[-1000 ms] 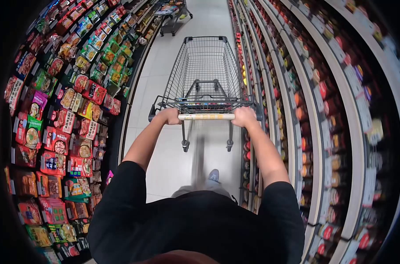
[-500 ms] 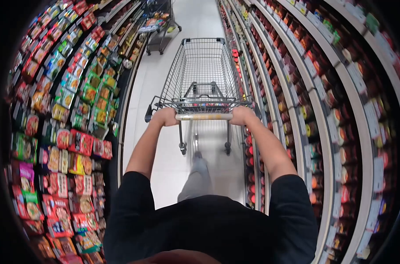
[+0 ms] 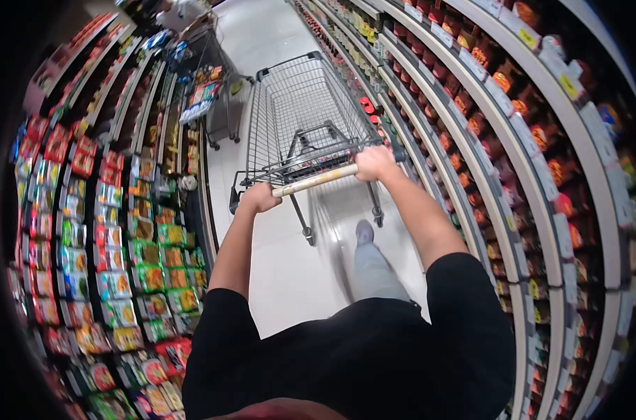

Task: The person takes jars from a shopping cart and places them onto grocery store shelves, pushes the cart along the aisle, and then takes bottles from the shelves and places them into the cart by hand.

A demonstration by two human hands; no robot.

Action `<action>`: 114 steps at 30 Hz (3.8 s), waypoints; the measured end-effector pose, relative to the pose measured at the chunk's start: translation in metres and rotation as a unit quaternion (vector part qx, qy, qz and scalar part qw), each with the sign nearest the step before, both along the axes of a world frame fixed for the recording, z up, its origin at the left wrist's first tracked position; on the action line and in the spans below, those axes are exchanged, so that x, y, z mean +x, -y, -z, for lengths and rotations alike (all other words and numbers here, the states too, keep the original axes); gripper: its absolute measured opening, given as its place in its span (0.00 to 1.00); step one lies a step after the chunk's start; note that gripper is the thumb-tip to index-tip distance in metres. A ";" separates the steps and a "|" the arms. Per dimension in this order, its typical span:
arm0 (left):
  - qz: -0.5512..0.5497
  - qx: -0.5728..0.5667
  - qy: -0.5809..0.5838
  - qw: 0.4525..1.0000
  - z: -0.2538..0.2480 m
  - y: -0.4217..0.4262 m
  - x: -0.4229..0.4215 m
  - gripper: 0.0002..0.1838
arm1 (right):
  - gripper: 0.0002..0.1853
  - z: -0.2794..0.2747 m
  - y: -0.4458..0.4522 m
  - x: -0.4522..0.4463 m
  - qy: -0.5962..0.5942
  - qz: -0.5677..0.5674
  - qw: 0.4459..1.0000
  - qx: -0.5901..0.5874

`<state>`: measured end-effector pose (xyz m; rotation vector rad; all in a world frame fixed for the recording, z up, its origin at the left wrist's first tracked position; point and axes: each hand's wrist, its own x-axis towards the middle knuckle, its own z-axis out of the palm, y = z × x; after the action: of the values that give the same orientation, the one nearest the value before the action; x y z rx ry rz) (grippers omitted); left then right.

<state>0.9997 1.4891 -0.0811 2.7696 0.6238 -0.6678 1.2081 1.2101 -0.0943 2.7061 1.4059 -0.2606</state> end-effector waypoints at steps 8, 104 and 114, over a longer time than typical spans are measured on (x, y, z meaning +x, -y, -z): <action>-0.016 0.018 0.022 0.999 0.004 -0.198 0.236 0.24 | 0.14 -0.020 -0.197 0.243 -0.033 -0.019 0.998 0.043; -0.049 -0.023 0.218 0.974 0.006 -2.631 2.349 0.27 | 0.30 0.052 -2.561 2.262 -0.296 -0.097 0.946 0.095; -0.036 0.044 0.300 0.952 0.019 -2.885 2.397 0.21 | 0.23 0.007 -2.827 2.209 -0.450 -0.045 0.885 0.110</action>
<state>3.3963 4.3740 -0.1004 2.7888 0.6158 0.2301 3.4174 4.0369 -0.1018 2.7724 1.8032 -1.6029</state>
